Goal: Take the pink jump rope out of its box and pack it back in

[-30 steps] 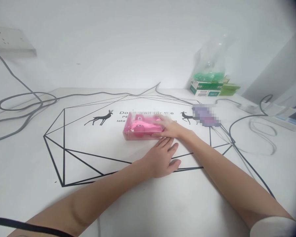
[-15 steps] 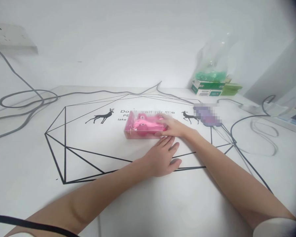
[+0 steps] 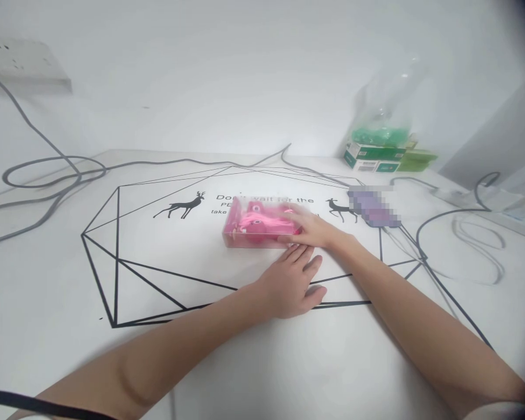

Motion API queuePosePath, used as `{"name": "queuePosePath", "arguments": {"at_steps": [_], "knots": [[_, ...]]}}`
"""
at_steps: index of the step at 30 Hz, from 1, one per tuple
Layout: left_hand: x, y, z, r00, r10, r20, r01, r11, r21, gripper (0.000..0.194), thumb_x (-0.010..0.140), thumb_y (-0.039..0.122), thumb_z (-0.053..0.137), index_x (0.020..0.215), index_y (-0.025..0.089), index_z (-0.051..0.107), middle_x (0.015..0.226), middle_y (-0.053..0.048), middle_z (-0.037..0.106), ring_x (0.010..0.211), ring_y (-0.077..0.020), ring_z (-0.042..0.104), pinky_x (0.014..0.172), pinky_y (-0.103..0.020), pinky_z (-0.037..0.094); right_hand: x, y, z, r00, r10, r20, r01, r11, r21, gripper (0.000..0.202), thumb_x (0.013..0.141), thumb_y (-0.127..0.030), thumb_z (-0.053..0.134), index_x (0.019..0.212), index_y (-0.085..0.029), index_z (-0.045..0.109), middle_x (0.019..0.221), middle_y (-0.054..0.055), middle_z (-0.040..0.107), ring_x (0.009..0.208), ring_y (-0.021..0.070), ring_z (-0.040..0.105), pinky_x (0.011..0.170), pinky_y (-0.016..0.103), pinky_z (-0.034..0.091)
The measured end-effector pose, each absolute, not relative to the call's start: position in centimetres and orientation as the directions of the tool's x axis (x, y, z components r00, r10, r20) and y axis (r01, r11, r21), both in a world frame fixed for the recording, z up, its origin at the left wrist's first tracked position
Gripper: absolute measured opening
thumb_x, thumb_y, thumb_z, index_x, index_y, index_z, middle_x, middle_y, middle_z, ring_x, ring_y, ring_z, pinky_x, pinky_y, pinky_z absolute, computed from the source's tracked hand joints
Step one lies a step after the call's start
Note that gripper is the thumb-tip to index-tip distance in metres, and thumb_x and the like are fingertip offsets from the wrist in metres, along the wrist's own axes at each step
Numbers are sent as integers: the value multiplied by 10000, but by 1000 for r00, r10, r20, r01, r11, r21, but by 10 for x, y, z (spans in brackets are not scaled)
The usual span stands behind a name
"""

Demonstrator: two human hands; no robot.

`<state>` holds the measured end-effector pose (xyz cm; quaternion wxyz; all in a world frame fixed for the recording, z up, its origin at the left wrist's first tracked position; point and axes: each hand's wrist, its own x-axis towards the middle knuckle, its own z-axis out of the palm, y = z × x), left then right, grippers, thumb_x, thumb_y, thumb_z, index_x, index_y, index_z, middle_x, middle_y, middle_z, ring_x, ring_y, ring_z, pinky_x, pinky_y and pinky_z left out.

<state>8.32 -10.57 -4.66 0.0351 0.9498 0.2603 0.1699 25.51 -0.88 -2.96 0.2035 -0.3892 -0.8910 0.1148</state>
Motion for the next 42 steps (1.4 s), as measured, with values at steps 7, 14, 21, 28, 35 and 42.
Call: {"name": "queuePosePath", "arguments": {"at_steps": [7,14,21,28,35,42], "knots": [[83,-107,-47,808,511,293,489,-859,149,581,977,458,361,1396,59,417,1485,-219,398,1428,-318,298,1179,-452,204,263,-5,-31,-609,740,286,658,673,-339,690,824,-600,612,1409,-256,486,1490,140,388,1338,353,412,1088,520,350],[83,-107,-47,802,511,310,486,-859,158,563,978,450,355,1387,68,423,1473,-209,421,1428,-313,298,1177,-464,219,263,-8,-21,-641,711,290,630,703,-331,668,827,-552,630,1417,-274,484,1477,127,414,1333,345,420,1086,519,355],[84,-105,-47,797,501,337,479,-864,152,550,970,439,377,1370,72,461,1441,-202,459,1403,-312,342,1174,-455,239,253,-8,-25,-639,721,268,678,692,-247,600,840,-513,629,1395,-313,517,1533,91,368,1381,353,362,1088,511,357],[83,-106,-48,798,517,310,494,-856,156,571,971,458,374,1393,80,446,1491,-197,403,1425,-310,309,1176,-466,238,256,-4,-17,-650,708,276,666,706,-242,590,784,-477,694,1342,-330,572,1440,81,469,1228,324,517,996,462,444],[83,-105,-49,796,514,319,493,-857,151,575,971,453,381,1397,73,440,1486,-207,406,1421,-308,316,1181,-448,237,267,-8,7,-685,705,184,655,707,-268,658,771,-527,694,1373,-311,538,1303,64,600,1121,300,591,941,392,463],[82,-106,-47,798,515,313,493,-856,152,571,965,458,390,1387,78,453,1473,-203,425,1406,-316,344,1174,-461,250,268,-11,12,-671,734,105,692,671,-268,637,775,-573,669,1340,-300,561,1297,71,596,1127,297,578,920,370,457]]}}
